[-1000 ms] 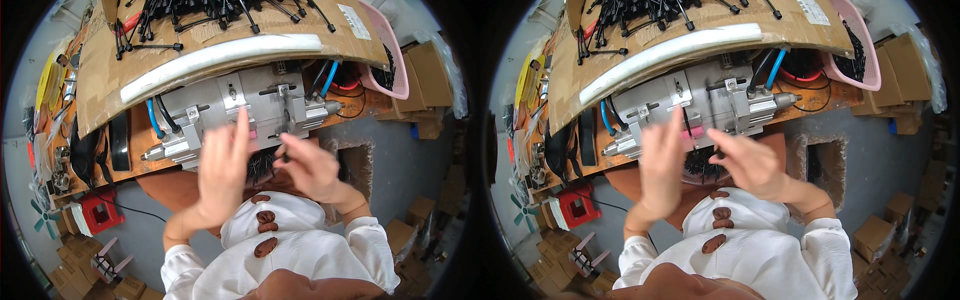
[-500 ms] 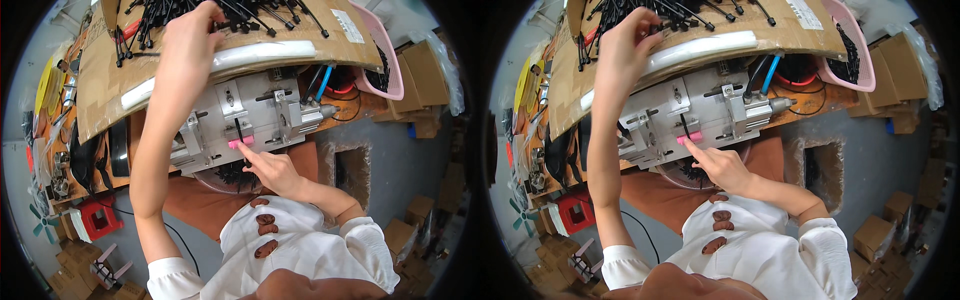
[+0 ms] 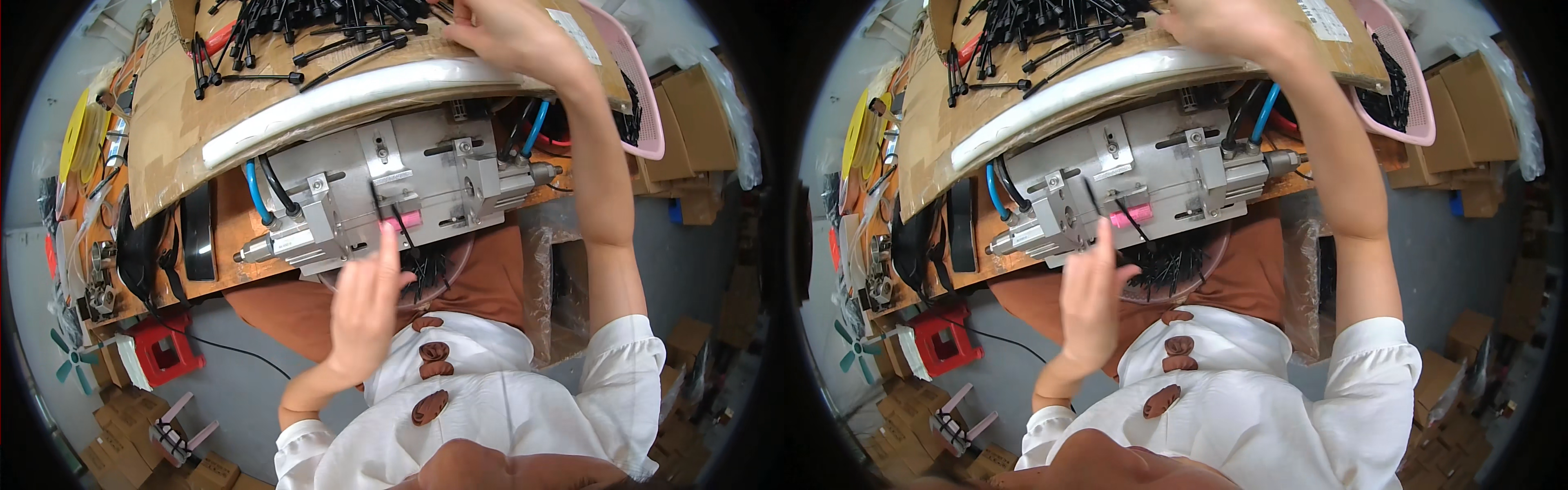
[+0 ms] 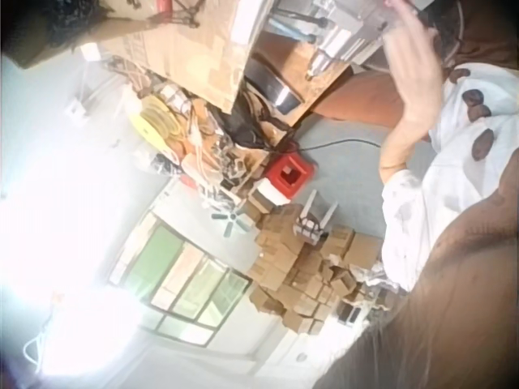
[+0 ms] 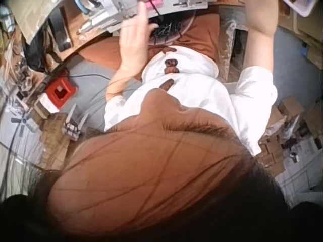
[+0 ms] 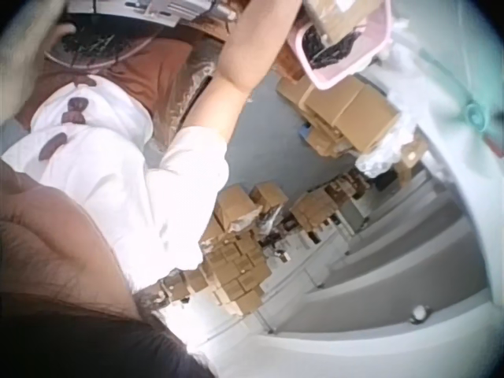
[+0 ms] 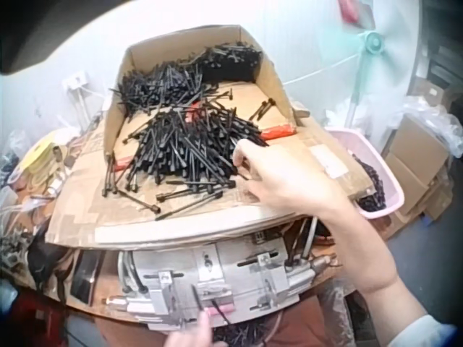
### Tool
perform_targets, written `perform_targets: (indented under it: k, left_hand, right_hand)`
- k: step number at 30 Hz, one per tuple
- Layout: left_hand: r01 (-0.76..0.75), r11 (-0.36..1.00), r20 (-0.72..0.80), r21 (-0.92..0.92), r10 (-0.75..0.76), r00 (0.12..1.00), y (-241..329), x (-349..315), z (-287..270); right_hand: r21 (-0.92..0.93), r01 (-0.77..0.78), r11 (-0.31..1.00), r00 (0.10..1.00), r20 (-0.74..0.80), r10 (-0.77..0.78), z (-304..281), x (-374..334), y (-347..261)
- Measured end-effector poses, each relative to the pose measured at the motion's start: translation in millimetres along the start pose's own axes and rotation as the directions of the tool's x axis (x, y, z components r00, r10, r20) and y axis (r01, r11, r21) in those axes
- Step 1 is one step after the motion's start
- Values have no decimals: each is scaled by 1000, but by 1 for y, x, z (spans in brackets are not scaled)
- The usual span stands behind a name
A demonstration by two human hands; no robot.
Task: The person picks up a cable tie from a cardboard box, places it into a machine, and presses a button. They repeat this process, occasionally moving ties aside in the box, while the processed ties fall into a container below.
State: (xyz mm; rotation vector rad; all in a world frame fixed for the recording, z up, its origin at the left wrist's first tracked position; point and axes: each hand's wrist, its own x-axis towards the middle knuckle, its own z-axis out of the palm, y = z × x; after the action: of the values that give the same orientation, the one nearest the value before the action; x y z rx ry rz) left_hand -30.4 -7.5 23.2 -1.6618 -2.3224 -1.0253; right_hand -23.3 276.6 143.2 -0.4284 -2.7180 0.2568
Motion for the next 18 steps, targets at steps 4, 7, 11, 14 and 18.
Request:
perform_targets:
  k: [4, 7, 11, 14, 18]
  left_hand:
    - [32, 999, 66, -5, -31, 997, 10, -9, 28]
    - [71, 993, 72, 92, -77, 994, 11, -8, 37]
    - [78, 989, 94, 124, -90, 991, 12, -2, 38]
    - [101, 985, 95, 143, -115, 989, 10, -6, 38]
    - [61, 993, 127, 102, -74, 989, 11, 6, 18]
  right_hand:
    - [470, -1, 882, 993, 107, -55, -43, -9, 0]
    - [837, -306, 454, 918, 133, 373, -55, -26, -22]
    - [786, 59, 616, 956, -223, 193, -47, -86, -5]
    - [790, 234, 567, 876, -424, 229, -1, -118, -41]
    - [473, 238, 848, 947, -307, -94, 50, -175, -60]
